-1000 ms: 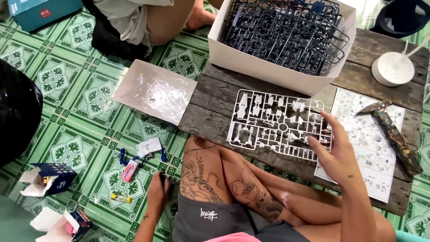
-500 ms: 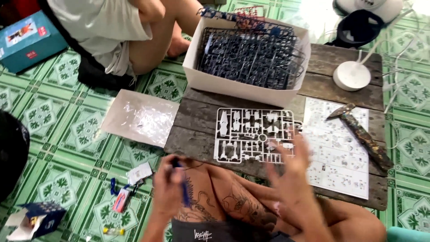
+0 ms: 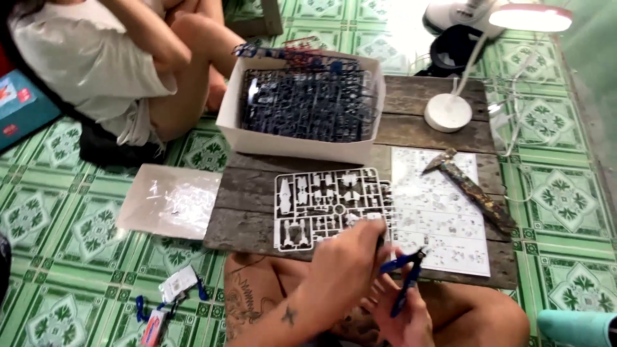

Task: The person uses pliers to cut small plastic parts from a sprue and then uses a file to smooth the edges of the detached pieces. They reference an instruction sheet and handle multiple parts from the sprue throughout the clip.

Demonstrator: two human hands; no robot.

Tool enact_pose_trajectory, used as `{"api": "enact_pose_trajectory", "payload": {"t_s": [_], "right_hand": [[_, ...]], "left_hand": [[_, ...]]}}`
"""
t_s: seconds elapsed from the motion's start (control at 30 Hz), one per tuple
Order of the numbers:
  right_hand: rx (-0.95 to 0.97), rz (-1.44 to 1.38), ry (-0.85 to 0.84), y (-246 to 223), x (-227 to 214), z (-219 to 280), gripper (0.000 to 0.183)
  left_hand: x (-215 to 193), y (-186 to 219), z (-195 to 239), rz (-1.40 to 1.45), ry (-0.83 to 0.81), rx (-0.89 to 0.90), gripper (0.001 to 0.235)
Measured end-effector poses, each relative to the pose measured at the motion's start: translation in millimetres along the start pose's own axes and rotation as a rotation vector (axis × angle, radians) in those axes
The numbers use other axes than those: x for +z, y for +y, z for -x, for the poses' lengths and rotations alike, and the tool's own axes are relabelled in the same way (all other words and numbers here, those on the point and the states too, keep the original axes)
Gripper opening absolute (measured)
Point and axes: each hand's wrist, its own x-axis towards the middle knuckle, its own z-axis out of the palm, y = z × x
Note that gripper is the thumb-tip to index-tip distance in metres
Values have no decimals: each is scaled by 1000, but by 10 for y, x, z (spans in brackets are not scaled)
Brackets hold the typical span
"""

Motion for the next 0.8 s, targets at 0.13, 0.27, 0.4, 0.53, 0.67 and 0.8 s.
{"api": "enact_pose_trajectory", "payload": {"t_s": [0.13, 0.27, 0.4, 0.53, 0.67, 0.8], "right_hand": [[-195, 121, 59, -183, 155, 1, 63], [-273, 210, 34, -254, 5, -26, 65], [-238, 79, 64, -155, -595, -7, 68], [-117, 195, 575, -143, -551, -47, 79], [-54, 221, 351, -172, -1214, -67, 79], [57, 196, 647, -205, -1037, -118, 86]], "left_hand": [[193, 23, -1082, 184, -176, -93, 40], [662, -159, -2125, 364, -293, -313, 70], [1533, -826, -2810, 334, -233, -625, 84], [1594, -1030, -3020, 374, -189, -742, 99], [1650, -1180, -2966, 393, -217, -762, 102], [1268, -778, -2485, 351, -177, -332, 85]]}}
